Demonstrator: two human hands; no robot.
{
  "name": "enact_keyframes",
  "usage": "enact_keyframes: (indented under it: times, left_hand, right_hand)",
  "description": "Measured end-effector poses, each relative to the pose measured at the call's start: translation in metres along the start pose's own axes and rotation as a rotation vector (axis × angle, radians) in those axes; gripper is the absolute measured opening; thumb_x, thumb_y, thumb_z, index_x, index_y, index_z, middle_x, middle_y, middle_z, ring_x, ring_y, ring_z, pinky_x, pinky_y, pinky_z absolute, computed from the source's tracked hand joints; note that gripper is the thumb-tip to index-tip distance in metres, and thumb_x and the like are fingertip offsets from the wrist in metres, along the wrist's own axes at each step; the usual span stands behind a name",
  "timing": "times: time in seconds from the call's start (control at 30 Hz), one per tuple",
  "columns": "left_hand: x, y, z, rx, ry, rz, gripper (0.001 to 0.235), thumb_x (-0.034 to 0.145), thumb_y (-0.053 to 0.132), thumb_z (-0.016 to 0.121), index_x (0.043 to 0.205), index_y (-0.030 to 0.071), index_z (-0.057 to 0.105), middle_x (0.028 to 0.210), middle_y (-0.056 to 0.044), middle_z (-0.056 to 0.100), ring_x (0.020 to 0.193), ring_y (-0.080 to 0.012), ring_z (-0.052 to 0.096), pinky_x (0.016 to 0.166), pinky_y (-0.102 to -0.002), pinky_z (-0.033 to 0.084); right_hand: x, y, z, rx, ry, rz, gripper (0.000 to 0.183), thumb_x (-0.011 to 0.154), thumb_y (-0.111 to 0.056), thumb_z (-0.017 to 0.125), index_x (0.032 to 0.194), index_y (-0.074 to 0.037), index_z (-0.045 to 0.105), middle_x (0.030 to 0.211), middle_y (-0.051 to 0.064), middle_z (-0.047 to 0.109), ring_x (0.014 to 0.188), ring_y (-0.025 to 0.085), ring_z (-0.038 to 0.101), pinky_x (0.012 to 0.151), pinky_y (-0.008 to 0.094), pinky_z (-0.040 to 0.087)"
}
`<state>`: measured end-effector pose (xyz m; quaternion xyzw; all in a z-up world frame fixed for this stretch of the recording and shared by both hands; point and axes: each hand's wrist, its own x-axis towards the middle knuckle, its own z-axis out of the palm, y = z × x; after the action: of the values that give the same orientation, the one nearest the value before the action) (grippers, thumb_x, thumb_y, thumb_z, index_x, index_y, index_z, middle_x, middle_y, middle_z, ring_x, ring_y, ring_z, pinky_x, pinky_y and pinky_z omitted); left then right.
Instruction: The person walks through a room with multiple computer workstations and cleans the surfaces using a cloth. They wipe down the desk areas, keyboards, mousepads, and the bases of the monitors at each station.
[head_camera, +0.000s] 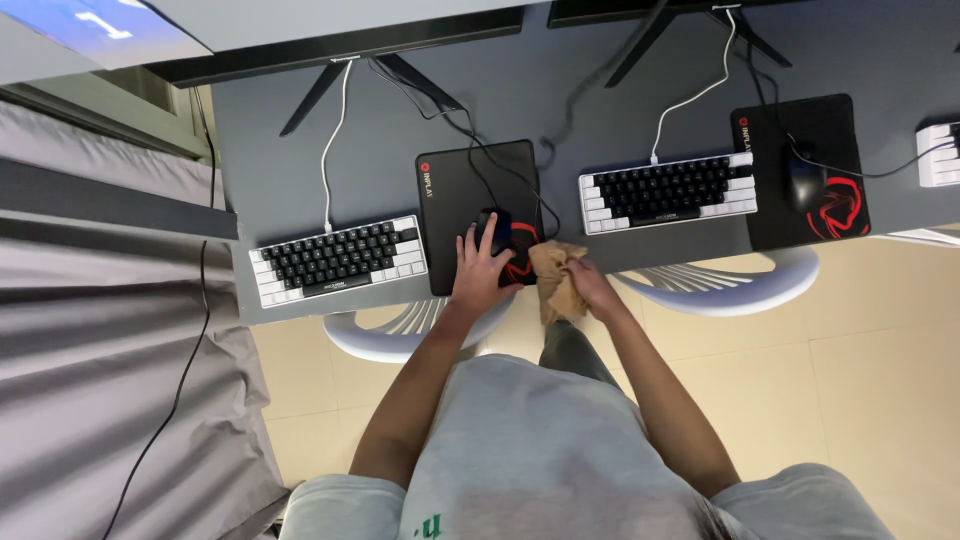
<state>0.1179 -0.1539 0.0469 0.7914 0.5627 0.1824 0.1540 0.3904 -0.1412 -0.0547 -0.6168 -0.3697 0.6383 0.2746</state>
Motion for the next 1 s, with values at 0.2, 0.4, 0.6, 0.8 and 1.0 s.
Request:
enact_keyframes:
  times: [0.2,0.4,0.6,0.8,1.0]
  left_hand:
    - [0.0,0.007,-0.008,-0.028,-0.047,-0.038,0.067,0.057,0.043,0.095,0.114,0.021,0.07,0.167,-0.017,0.013,0.145,-0.0541,0.026,0.115,-0.072,0.026]
    - [-0.001,-0.001,0.002,0.027,0.035,0.029,0.061,0.065,0.043,0.094,0.118,0.023,0.07,0.169,-0.018,0.013,0.144,-0.0544,0.027,0.114,-0.071,0.027]
    - [0.002,0.008,-0.011,-0.027,-0.063,-0.03,0.07,0.056,0.044,0.095,0.116,0.021,0.068,0.166,-0.018,0.012,0.143,-0.0556,0.026,0.113,-0.073,0.025]
    - [0.001,0.004,-0.004,-0.004,-0.041,-0.013,0.07,0.057,0.044,0.095,0.117,0.021,0.066,0.166,-0.019,0.012,0.143,-0.0565,0.025,0.112,-0.073,0.024]
    - [0.002,0.009,-0.009,-0.013,-0.03,-0.032,0.068,0.056,0.037,0.094,0.116,0.021,0.066,0.166,-0.019,0.015,0.143,-0.0554,0.027,0.113,-0.072,0.025]
  right_hand:
    - [0.001,-0.034,0.008,0.189,-0.07,0.19,0.046,0.106,-0.033,0.044,0.14,-0.004,0.055,0.126,0.009,0.069,0.108,0.019,0.07,0.092,0.034,0.056]
    - [0.015,-0.023,0.001,0.168,-0.196,0.177,0.045,0.107,-0.028,0.044,0.142,-0.001,0.053,0.129,0.013,0.067,0.109,0.022,0.069,0.092,0.038,0.057]
    - [-0.002,-0.034,0.018,0.299,-0.241,0.207,0.045,0.108,-0.029,0.041,0.142,-0.001,0.052,0.13,0.013,0.067,0.111,0.023,0.07,0.094,0.038,0.057]
    - [-0.003,-0.041,0.027,0.303,-0.2,0.178,0.051,0.107,-0.041,0.041,0.141,-0.004,0.053,0.131,0.011,0.067,0.112,0.022,0.07,0.094,0.038,0.058]
    - [0.005,-0.029,0.023,0.335,-0.278,0.34,0.053,0.108,-0.044,0.042,0.138,-0.004,0.058,0.129,0.012,0.069,0.112,0.023,0.07,0.095,0.039,0.058]
